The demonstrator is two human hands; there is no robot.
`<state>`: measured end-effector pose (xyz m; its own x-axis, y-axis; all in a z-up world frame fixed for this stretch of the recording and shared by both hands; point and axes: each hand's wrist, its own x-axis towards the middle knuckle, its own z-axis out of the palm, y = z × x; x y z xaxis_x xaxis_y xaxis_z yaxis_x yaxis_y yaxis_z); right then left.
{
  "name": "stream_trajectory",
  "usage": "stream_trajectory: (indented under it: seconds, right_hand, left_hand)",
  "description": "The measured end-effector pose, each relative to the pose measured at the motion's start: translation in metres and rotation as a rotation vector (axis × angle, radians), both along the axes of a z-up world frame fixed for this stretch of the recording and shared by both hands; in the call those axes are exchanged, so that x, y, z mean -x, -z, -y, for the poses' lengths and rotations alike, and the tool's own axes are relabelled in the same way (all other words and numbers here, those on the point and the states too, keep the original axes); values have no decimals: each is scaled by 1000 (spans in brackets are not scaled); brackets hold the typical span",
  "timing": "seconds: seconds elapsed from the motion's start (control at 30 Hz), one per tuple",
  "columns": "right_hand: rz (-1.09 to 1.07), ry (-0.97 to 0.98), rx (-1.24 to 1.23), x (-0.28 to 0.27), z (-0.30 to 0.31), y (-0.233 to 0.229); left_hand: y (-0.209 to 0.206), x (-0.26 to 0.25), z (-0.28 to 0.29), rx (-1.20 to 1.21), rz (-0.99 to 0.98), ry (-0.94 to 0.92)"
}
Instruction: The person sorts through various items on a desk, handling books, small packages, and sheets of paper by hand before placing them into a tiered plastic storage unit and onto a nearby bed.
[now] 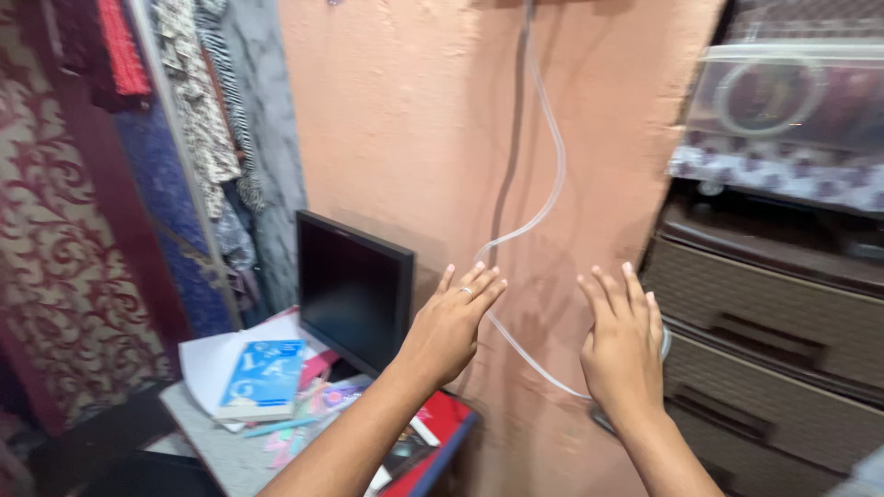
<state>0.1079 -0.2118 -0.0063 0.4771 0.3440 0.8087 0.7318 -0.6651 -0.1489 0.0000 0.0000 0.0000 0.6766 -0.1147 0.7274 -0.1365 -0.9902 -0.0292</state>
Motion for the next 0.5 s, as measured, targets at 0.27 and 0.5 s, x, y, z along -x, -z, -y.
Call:
stream_trajectory:
  seconds: [0.27,0.5]
  right_hand:
    - [-93,-75,134,92,-158,53]
    - [-189,-139,213,141,-250,95]
  left_hand:
    - [4,95,-135,24,-192,23]
    - [17,168,-227,57,-319,2]
